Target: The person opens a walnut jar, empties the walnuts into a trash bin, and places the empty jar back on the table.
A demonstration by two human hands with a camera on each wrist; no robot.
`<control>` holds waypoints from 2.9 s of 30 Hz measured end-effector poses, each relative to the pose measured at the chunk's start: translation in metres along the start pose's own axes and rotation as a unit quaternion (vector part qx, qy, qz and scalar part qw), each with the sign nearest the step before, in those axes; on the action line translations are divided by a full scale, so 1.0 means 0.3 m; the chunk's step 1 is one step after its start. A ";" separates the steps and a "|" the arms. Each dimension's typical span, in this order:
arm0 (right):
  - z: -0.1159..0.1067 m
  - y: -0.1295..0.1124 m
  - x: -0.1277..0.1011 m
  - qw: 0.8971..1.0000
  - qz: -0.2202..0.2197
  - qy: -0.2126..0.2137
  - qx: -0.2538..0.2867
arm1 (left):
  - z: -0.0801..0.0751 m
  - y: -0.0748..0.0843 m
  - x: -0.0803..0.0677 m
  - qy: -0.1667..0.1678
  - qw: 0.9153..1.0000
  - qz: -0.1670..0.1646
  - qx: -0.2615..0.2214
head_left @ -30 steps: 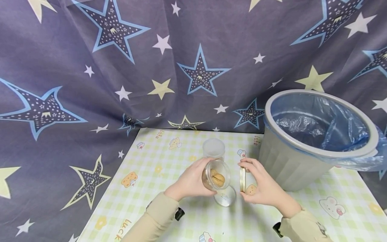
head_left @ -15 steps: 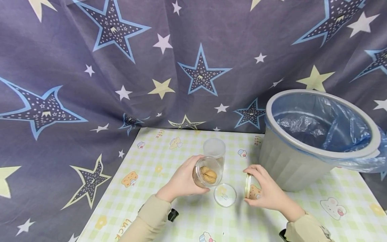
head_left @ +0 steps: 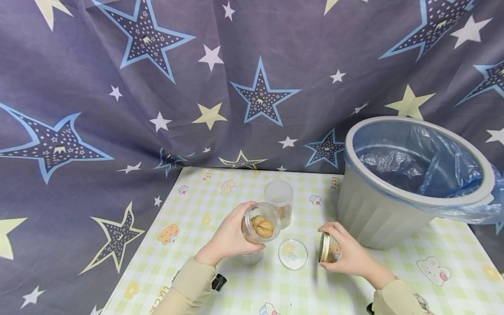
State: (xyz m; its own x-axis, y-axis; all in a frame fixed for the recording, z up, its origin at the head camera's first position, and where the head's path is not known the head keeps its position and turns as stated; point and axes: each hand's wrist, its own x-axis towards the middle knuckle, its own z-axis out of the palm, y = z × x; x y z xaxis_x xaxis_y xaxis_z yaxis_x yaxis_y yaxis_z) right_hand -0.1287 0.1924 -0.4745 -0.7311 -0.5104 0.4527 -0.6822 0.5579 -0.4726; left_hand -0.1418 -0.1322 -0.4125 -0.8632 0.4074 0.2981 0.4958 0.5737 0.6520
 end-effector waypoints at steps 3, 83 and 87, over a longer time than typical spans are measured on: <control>0.014 0.009 -0.010 1.000 0.015 -0.013 0.011 | -0.005 -0.006 -0.006 0.007 1.000 -0.004 -0.006; 0.088 0.118 -0.123 0.985 0.106 -0.137 0.017 | -0.022 -0.005 -0.014 0.028 0.999 -0.032 -0.014; 0.096 0.124 -0.132 0.985 0.105 -0.135 0.012 | -0.020 -0.009 -0.015 0.029 0.999 -0.033 -0.010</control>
State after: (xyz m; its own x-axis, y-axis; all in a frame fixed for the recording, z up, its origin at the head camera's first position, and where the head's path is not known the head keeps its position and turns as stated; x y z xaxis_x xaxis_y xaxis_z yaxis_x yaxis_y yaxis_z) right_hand -0.1255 0.2145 -0.5319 -0.8304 -0.5424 0.1277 -0.5136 0.6560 -0.5531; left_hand -0.1400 -0.1399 -0.4114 -0.8983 0.3274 0.2932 0.4362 0.5828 0.6856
